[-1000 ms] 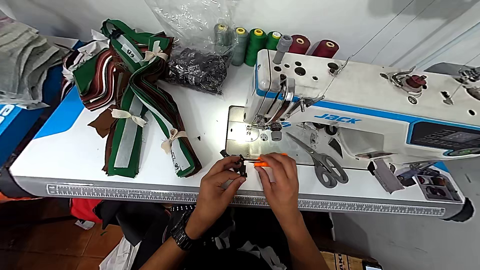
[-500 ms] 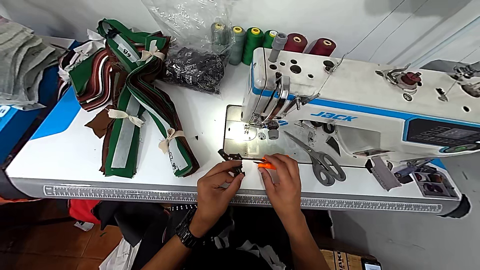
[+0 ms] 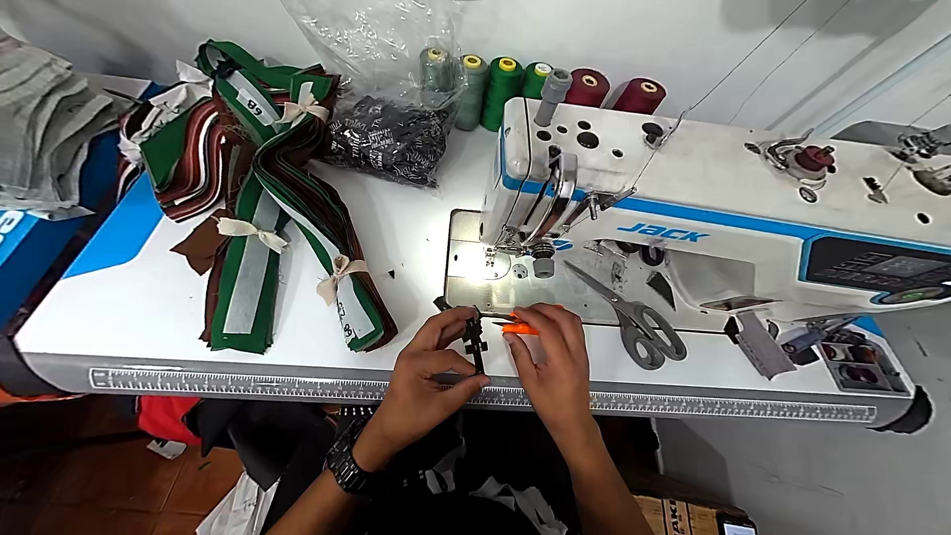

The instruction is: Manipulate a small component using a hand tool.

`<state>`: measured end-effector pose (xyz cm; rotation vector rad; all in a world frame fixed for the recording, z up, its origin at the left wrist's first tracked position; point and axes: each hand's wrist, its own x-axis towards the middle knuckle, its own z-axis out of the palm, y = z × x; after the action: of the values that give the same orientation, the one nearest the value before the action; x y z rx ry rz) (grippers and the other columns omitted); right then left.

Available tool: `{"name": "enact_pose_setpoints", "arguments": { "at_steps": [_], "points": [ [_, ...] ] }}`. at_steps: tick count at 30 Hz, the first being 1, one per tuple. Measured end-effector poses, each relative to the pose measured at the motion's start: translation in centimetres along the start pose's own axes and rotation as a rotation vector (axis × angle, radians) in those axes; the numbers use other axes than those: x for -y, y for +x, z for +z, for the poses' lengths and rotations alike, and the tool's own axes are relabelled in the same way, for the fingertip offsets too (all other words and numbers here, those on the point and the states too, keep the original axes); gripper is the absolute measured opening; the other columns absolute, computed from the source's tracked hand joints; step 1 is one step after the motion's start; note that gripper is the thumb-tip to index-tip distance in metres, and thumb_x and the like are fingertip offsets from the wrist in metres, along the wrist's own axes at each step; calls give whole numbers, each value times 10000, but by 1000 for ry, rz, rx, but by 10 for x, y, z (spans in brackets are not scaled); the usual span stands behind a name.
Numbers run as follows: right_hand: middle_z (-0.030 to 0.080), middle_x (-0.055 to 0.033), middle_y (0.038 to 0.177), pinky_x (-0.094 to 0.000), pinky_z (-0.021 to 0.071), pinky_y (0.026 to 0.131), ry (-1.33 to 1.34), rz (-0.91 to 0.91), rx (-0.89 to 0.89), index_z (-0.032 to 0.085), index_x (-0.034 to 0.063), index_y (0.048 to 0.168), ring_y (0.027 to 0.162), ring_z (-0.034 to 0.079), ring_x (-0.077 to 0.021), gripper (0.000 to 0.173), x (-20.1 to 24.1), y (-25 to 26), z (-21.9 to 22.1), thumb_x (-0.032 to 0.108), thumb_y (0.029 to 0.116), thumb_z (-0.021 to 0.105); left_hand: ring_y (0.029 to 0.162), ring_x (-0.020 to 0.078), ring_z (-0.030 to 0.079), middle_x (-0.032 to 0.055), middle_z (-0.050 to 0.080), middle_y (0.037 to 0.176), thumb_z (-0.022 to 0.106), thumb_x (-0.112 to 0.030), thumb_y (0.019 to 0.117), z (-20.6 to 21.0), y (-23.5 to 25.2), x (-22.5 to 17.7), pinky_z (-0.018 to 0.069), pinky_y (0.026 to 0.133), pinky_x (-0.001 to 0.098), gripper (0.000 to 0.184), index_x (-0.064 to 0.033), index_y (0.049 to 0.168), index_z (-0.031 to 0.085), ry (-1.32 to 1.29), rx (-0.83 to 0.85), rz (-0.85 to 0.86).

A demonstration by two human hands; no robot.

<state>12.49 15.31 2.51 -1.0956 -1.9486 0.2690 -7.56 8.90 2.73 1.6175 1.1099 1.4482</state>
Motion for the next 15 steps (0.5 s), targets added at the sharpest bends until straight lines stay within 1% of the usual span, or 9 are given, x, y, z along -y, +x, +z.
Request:
{"name": "enact_pose_setpoints", "arguments": {
  "at_steps": [4,8,15],
  "points": [
    [654,-24,1205,-389,515,997,18,-46,14,711,159,1204,1178,592,-204,263,4,2,5,220,949,725,1411,300,488,104,530,1506,788,-192,893,-3,1,1,509,1119,461,82,-123,851,776,-2,53,24],
    [650,-31,1215,-387,510,1017,49,-78,34,706,151,1192,1189,588,-211,252,12,4,10,199,945,727,1424,288,473,108,516,1519,762,-202,916,-4,2,2,493,1138,457,83,-128,900,797,21,90,14],
    [641,-31,1224,-386,508,1021,66,-88,35,702,152,1201,1196,582,-210,257,19,5,13,168,945,717,1411,270,493,103,521,1514,746,-198,934,-6,3,2,512,1121,444,93,-121,921,795,21,105,-4]
  ]
}}
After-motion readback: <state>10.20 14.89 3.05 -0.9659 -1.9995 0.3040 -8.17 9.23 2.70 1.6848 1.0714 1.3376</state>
